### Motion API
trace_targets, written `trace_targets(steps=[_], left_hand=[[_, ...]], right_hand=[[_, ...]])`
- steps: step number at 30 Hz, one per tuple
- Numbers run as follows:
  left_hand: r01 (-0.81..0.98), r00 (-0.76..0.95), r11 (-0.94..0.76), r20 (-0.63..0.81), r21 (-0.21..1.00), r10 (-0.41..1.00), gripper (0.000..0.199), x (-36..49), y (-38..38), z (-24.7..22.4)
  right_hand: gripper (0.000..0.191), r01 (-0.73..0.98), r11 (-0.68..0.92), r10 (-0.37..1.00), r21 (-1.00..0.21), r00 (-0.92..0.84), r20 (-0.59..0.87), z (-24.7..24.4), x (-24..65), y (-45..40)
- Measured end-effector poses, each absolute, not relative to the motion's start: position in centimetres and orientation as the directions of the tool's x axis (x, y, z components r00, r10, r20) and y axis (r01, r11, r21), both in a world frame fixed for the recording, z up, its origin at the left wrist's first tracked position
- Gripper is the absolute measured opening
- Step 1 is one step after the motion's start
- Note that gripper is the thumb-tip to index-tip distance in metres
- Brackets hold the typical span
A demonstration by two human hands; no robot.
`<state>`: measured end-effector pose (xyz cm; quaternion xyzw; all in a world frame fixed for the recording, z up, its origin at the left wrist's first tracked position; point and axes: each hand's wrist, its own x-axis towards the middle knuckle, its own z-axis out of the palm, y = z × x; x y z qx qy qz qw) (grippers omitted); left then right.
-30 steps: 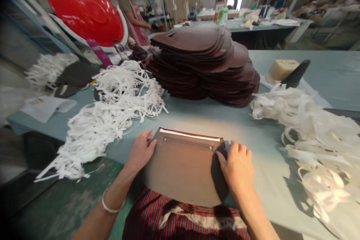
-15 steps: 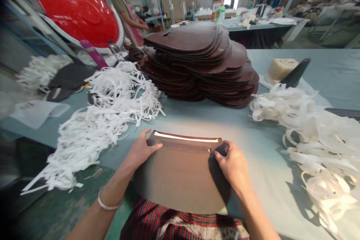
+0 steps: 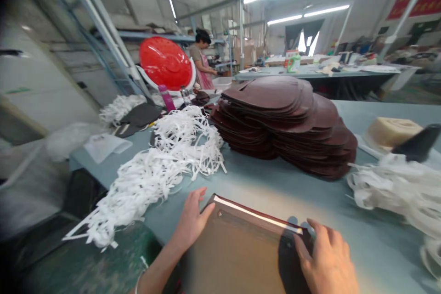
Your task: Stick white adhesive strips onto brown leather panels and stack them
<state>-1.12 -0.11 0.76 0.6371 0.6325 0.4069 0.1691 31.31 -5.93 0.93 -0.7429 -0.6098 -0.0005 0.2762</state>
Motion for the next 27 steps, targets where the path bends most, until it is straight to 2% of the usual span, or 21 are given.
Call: trace_targets(steps=[2, 4, 7, 9, 12, 16, 19, 21, 23, 27], left_hand=[[0.690, -0.166, -0.181, 0.396, 0.701, 0.903, 0.033, -1.8, 0.2, 0.7], [0.679, -0.203, -0.163, 0.396, 0.716, 0.895, 0.028, -2.6, 0.5, 0.6], [0.656, -0.235, -0.139, 0.376, 0.741, 0.896, 0.025, -3.8, 1.0, 0.4], [0.653, -0.246, -0.143, 0.386, 0.744, 0.889, 0.023, -4.2, 1.6, 0.6], [0.680, -0.228, -0.203, 0.466, 0.705, 0.855, 0.020, -4.0, 2.8, 1.5], [0.772, -0.053, -0.328, 0.570, 0.545, 0.820, 0.030, -1.9, 5.5, 3.4], [0.844, 0.123, -0.383, 0.561, 0.375, 0.818, 0.047, -0.2, 8.0, 4.0], [0.886, 0.197, -0.382, 0.534, 0.261, 0.822, 0.051, 0.3, 9.5, 3.8], [0.915, 0.224, -0.358, 0.506, 0.185, 0.833, 0.045, 0.0, 10.9, 3.3], [0.942, 0.154, -0.278, 0.490, 0.190, 0.858, 0.035, -2.6, 13.1, 2.3]], right_hand=[[0.040, 0.867, 0.020, 0.935, -0.498, 0.160, 0.316, 1.7, 29.3, -4.0], [0.035, 0.781, 0.124, 0.965, -0.612, 0.048, 0.257, 3.0, 26.3, -1.9], [0.032, 0.661, 0.188, 0.979, -0.726, -0.062, 0.196, 4.7, 21.3, 2.0], [0.033, 0.559, 0.143, 0.989, -0.817, -0.061, 0.132, 5.1, 18.2, 5.1], [0.038, 0.371, -0.040, 0.998, -0.928, -0.024, -0.053, 4.7, 14.6, 9.6], [0.050, 0.246, -0.158, 0.986, -0.956, -0.011, -0.166, 3.5, 11.6, 13.2], [0.044, 0.220, -0.184, 0.981, -0.958, -0.021, -0.193, 3.3, 10.8, 14.0], [0.030, 0.250, -0.182, 0.980, -0.951, -0.029, -0.196, 3.4, 11.0, 14.0], [0.019, 0.313, -0.159, 0.984, -0.936, -0.026, -0.176, 3.5, 11.9, 13.7], [0.011, 0.499, -0.084, 0.996, -0.863, 0.028, -0.080, 4.0, 17.2, 12.3]])
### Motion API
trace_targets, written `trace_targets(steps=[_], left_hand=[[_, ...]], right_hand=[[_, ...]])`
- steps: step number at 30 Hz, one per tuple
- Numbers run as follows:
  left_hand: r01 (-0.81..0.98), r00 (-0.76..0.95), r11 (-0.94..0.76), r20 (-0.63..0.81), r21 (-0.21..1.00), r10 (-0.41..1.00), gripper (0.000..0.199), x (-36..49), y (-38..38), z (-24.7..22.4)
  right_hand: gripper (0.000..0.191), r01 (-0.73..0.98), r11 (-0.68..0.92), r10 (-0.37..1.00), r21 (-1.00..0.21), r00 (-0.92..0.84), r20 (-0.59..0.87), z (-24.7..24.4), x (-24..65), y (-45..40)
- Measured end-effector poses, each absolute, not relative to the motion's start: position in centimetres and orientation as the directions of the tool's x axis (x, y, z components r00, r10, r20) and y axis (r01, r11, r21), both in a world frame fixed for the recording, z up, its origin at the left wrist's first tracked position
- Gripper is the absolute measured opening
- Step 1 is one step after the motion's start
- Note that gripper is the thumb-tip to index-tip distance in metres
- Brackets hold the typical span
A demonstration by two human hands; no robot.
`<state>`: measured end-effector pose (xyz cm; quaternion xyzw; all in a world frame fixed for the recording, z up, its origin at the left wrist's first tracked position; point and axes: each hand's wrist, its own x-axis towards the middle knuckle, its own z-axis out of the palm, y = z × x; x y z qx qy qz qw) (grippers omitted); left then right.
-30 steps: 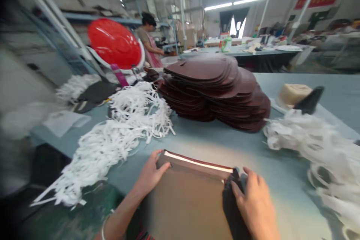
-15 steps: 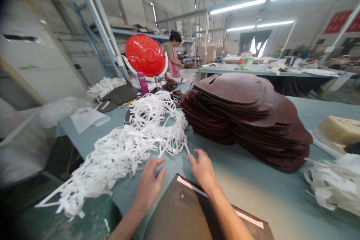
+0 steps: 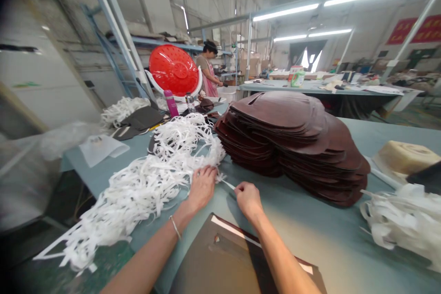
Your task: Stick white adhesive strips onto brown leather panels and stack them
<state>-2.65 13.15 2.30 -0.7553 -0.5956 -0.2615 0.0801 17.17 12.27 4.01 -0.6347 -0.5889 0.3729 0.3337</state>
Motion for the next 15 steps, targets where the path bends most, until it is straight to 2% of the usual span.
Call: trace_targets(steps=[5, 8, 9, 11, 13, 15], left_hand=[[0.951, 0.007, -0.167, 0.520, 0.261, 0.854, 0.034, -3.8, 13.4, 4.0], [0.933, 0.004, -0.214, 0.588, 0.288, 0.809, 0.030, 0.3, 10.5, 6.4], [0.880, 0.085, -0.345, 0.605, 0.327, 0.791, 0.027, 2.1, 9.3, 7.0], [0.696, 0.383, -0.615, 0.534, 0.369, 0.754, 0.027, 5.2, 7.2, 7.4], [0.629, 0.481, -0.629, 0.407, 0.456, 0.777, 0.023, 6.6, 6.1, 7.1], [0.665, 0.466, -0.540, 0.278, 0.516, 0.840, 0.029, 5.9, 6.1, 6.6]], right_hand=[[0.013, 0.667, -0.086, 0.992, -0.740, 0.127, 0.000, 5.1, 26.0, 8.3], [0.016, 0.729, 0.011, 0.997, -0.684, 0.043, 0.061, 5.2, 26.3, 6.2], [0.017, 0.737, 0.083, 0.995, -0.671, -0.021, 0.099, 5.2, 25.6, 5.8], [0.019, 0.722, 0.223, 0.973, -0.655, -0.123, 0.196, 5.2, 24.0, 5.2], [0.022, 0.717, 0.251, 0.962, -0.651, -0.112, 0.247, 5.2, 23.3, 4.5], [0.024, 0.740, 0.176, 0.974, -0.649, -0.038, 0.221, 5.1, 24.1, 3.3]])
